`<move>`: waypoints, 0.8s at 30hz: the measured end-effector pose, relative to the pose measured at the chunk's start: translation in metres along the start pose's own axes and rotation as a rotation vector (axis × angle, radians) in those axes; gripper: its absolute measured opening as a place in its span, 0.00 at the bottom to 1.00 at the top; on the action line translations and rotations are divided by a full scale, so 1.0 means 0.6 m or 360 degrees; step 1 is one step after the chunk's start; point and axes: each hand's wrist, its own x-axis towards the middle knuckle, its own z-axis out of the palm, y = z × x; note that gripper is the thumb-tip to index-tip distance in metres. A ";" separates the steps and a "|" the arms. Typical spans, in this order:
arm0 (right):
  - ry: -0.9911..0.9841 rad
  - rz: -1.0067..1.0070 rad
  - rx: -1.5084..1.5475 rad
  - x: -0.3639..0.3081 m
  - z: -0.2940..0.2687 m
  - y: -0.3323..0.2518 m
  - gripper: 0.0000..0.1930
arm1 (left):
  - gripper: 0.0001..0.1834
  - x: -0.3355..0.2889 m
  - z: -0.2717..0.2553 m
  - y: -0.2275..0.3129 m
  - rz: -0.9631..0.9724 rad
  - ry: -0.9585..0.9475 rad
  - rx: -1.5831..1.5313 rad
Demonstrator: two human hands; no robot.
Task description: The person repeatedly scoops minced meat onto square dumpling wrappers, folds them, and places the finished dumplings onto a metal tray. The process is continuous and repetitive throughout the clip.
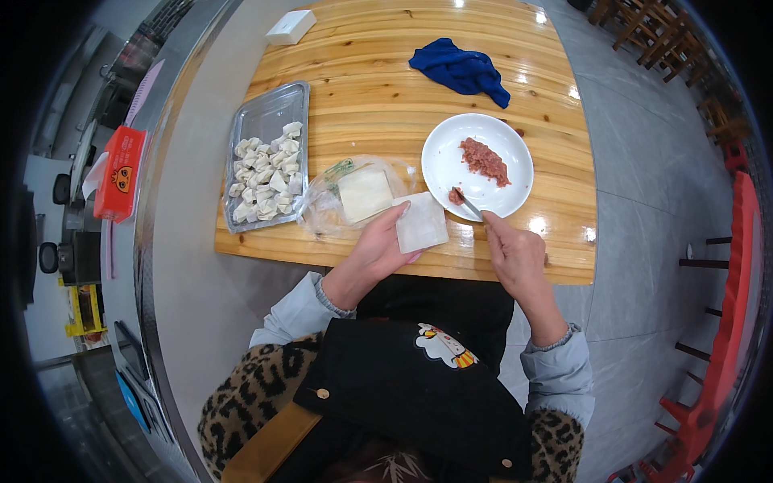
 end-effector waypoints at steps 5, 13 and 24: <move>-0.0067 0.0168 0.0401 -0.009 0.011 0.000 0.13 | 0.22 0.003 0.011 0.002 0.0000 0.0008 -0.0054; 0.0147 -0.0484 0.0036 -0.028 0.050 -0.027 0.17 | 0.23 0.007 0.006 -0.005 0.0013 -0.0015 -0.0201; 0.0056 -0.0906 -0.0644 -0.030 0.012 -0.073 0.25 | 0.26 -0.020 0.016 0.017 0.0385 0.0142 -0.0246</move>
